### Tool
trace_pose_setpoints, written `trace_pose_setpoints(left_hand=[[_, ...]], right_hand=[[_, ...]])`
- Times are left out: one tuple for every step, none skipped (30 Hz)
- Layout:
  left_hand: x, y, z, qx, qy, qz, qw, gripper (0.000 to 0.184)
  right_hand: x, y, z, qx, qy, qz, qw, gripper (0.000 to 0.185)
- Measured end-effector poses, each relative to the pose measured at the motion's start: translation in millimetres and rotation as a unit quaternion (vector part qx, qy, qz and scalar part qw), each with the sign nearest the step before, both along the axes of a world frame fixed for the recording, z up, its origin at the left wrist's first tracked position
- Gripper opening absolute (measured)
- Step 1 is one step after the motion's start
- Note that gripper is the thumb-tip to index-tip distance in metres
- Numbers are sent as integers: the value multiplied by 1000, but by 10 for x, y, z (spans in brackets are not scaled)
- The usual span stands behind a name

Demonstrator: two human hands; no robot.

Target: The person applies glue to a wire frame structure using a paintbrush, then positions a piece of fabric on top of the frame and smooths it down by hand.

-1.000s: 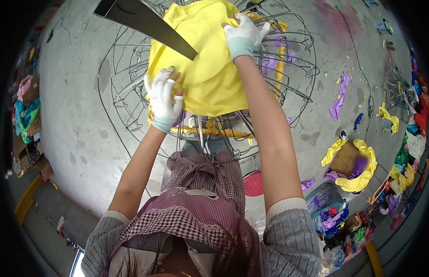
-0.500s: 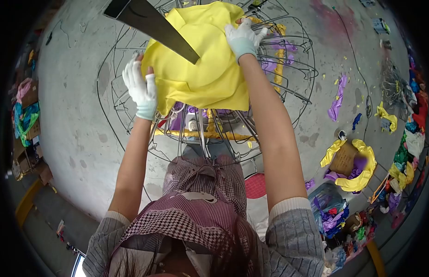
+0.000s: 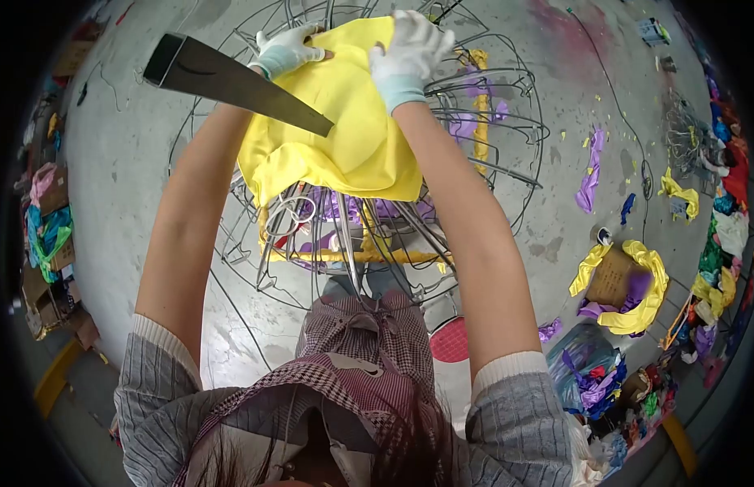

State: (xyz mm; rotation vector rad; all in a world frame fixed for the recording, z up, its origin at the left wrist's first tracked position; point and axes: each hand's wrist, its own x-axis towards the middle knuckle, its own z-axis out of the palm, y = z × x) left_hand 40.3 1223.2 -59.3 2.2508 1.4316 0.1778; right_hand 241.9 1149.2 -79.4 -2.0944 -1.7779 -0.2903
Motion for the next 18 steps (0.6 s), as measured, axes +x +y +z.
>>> trace_pose_setpoints(left_hand=[[-24, 34, 181, -45, 7, -11, 999, 53], [-45, 64, 315, -91, 15, -23, 995, 49], [-35, 47, 403, -136, 26, -36, 990, 46], [-19, 32, 403, -137, 29, -37, 990, 46], [6, 13, 405, -132, 14, -34, 991, 41], [33, 1, 405, -127, -2, -32, 991, 37], [63, -2, 397, -122, -17, -31, 992, 34], [94, 13, 400, -115, -33, -31, 992, 30], [106, 40, 374, -114, -31, -36, 992, 30], [108, 52, 334, -71, -8, -44, 996, 28], [103, 45, 281, -30, 13, -50, 998, 27], [94, 23, 218, 10, 33, -55, 998, 25], [90, -2, 153, 52, 53, -60, 995, 24], [64, -1, 30, 50, 53, -59, 996, 24], [40, -5, -95, 111, 45, -73, 990, 24], [13, 14, -232, 172, 39, -88, 980, 24], [3, 30, -313, 234, 32, -102, 966, 24], [-19, 47, -388, 293, 24, -116, 949, 25]], right_hand=[[-15, 48, 23, -1, -2, 1, 1000, 67], [-68, 111, 32, 52, 88, 97, 990, 57], [-116, 156, 39, 104, 177, 191, 960, 48], [-157, 190, 114, 105, 180, 189, 960, 48], [-187, 240, 203, -10, 158, 175, 972, 59], [-214, 291, 321, -124, 134, 159, 970, 71], [-222, 335, 394, -237, 109, 140, 955, 84], [-228, 348, 460, -345, 83, 119, 927, 97], [-226, 344, 458, -343, 86, 115, 928, 97], [-227, 326, 445, -290, 86, 127, 945, 81], [-230, 296, 427, -239, 83, 140, 957, 66], [-233, 263, 406, -187, 79, 154, 967, 51], [-232, 243, 389, -135, 75, 167, 974, 38], [-239, 243, 361, -136, 74, 167, 974, 38], [-257, 246, 335, -141, 67, 159, 975, 38], [-275, 260, 314, -145, 60, 151, 976, 37], [-289, 279, 299, -148, 52, 142, 977, 36], [-304, 285, 281, -152, 44, 132, 978, 36]])
